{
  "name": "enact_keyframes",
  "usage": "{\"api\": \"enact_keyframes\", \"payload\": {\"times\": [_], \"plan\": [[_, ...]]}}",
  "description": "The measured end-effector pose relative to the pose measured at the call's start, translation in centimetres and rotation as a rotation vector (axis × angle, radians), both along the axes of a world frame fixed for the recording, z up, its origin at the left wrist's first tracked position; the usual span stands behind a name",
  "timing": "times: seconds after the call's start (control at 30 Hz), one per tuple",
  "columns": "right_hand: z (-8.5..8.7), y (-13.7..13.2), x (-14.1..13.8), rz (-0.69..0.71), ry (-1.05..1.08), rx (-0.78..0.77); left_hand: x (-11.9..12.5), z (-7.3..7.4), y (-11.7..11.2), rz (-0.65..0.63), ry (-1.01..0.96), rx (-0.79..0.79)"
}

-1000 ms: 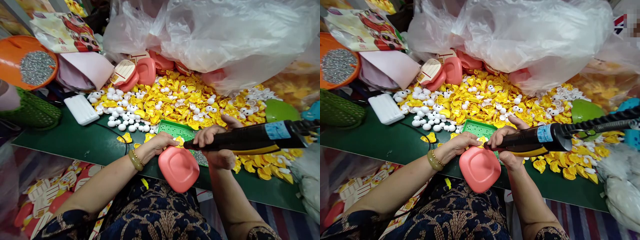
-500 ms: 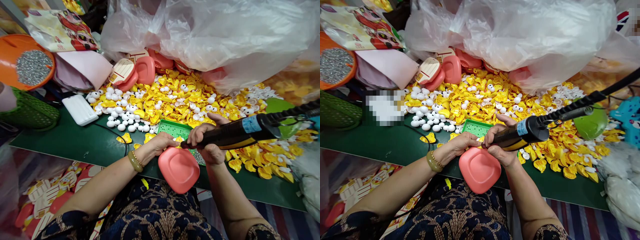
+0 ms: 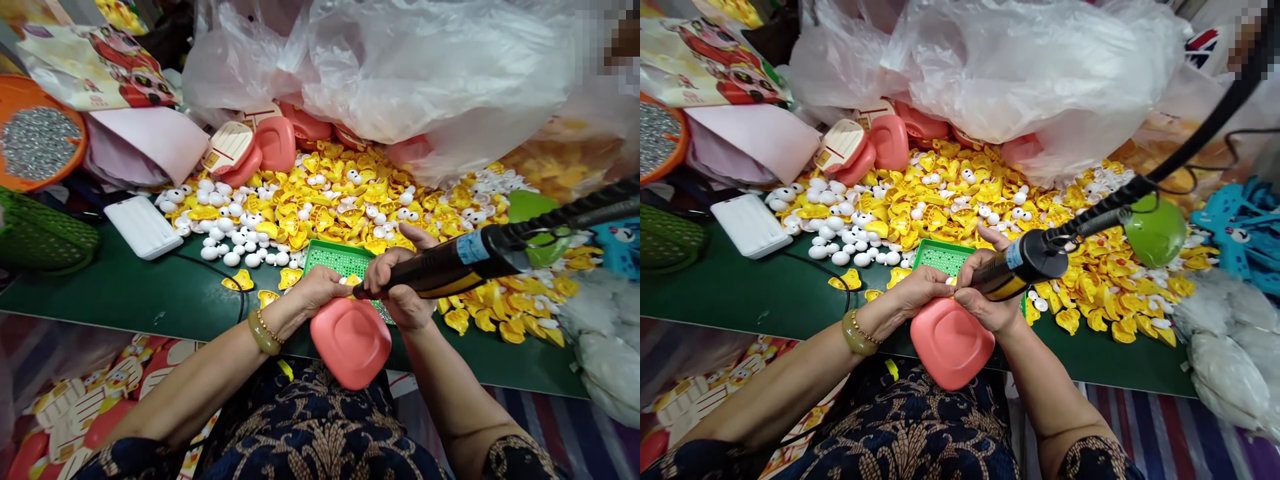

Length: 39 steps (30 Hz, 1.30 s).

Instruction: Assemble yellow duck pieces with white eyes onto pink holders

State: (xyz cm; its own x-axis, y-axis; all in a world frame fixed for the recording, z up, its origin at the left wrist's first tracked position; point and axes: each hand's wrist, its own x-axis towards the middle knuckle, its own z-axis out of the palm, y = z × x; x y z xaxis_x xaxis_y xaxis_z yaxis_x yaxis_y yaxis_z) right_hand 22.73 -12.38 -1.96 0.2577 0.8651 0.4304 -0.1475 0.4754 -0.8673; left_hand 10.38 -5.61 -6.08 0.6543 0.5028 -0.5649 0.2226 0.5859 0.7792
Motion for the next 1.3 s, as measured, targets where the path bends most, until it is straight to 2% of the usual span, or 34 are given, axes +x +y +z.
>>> {"api": "enact_keyframes", "payload": {"times": [0.1,0.17,0.27,0.33,0.43,0.53,0.87,1.3], "plan": [[0.8,-0.5,0.9,-0.009,0.009,0.059,0.1,-0.2,0.0,-0.009,0.001,-0.041],[1.0,-0.6,2.0,-0.116,0.002,0.119,0.1,-0.2,0.0,-0.004,0.028,-0.059],[-0.1,-0.4,3.9,-0.308,-0.032,0.122,0.1,-0.2,0.1,0.022,0.041,-0.096],[-1.5,0.0,5.0,-0.363,-0.043,0.076,0.1,-0.2,0.1,0.041,0.034,-0.115],[-3.6,0.4,5.7,-0.369,-0.019,0.052,0.2,-0.2,0.2,0.041,0.023,-0.163],[-4.5,0.6,5.7,-0.342,0.005,0.057,0.2,-0.4,0.3,0.038,0.008,-0.194],[-4.3,0.7,5.4,-0.341,-0.04,-0.021,0.0,-1.1,0.6,0.003,-0.051,-0.254],[-4.2,0.8,4.8,-0.401,-0.019,-0.009,0.1,-1.7,0.7,0.03,-0.065,-0.269]]}}
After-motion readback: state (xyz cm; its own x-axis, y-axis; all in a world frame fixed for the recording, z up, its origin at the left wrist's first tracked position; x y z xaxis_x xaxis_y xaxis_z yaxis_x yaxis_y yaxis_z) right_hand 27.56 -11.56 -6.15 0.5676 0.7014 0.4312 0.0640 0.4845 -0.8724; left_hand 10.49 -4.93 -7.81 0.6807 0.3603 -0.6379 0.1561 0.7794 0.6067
